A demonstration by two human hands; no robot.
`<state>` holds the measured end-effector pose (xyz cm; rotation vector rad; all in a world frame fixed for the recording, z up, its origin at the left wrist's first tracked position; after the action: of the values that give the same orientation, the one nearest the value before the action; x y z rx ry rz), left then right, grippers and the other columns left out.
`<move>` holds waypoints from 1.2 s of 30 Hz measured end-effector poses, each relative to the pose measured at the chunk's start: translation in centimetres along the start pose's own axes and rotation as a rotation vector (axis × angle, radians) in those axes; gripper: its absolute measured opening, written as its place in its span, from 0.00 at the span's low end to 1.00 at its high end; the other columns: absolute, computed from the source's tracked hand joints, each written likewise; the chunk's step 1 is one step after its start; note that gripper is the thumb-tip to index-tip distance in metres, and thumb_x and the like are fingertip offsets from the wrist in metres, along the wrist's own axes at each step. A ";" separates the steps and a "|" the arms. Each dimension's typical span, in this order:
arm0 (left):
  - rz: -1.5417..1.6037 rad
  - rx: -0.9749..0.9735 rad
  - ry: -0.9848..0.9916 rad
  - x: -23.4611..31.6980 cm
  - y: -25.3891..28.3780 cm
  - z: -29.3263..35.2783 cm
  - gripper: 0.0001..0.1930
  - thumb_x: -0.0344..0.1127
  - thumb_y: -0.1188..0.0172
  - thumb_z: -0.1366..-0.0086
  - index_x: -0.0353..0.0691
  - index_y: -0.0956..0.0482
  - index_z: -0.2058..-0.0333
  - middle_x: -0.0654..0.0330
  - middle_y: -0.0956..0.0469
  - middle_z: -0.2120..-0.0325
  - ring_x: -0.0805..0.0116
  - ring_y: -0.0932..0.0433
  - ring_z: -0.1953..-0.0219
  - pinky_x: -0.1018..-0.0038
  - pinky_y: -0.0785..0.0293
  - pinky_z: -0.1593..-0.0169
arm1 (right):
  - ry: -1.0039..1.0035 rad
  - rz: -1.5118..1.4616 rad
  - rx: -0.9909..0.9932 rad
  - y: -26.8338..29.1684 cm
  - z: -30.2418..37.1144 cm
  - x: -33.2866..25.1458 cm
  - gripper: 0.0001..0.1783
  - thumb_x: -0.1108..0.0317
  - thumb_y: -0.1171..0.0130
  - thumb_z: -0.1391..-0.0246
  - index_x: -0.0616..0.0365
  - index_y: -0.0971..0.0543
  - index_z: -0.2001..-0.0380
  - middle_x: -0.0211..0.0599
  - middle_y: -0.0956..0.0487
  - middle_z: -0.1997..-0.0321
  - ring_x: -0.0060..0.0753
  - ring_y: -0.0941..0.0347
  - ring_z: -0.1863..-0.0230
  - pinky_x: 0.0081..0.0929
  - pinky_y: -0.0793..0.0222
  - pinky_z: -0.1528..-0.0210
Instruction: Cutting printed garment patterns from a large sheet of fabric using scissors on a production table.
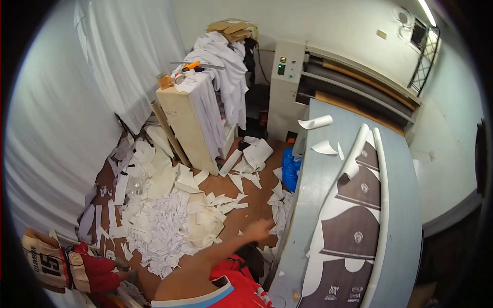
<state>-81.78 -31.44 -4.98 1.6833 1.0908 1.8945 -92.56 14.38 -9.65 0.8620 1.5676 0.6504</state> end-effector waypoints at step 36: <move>-1.091 1.149 -0.788 -25.6 69.9 -40.0 0.17 0.48 0.46 0.32 0.41 0.20 0.58 0.57 0.18 0.69 0.52 0.20 0.70 0.56 0.25 0.66 | -0.834 0.293 0.273 -9.3 18.9 -32.7 0.24 0.56 0.36 0.52 0.58 0.24 0.53 0.47 0.27 0.51 0.51 0.34 0.46 0.44 0.38 0.42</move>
<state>-100.03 -105.51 31.42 1.4038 2.1636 -0.1755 -73.78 -18.70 -1.61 1.3652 0.7822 0.2099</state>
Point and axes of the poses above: each hand's wrist, its own z-axis away from the middle knuckle, its own y-axis out of the back of the hand, x = y × z, the point moved 1 cm from there along -z, towards the middle knuckle
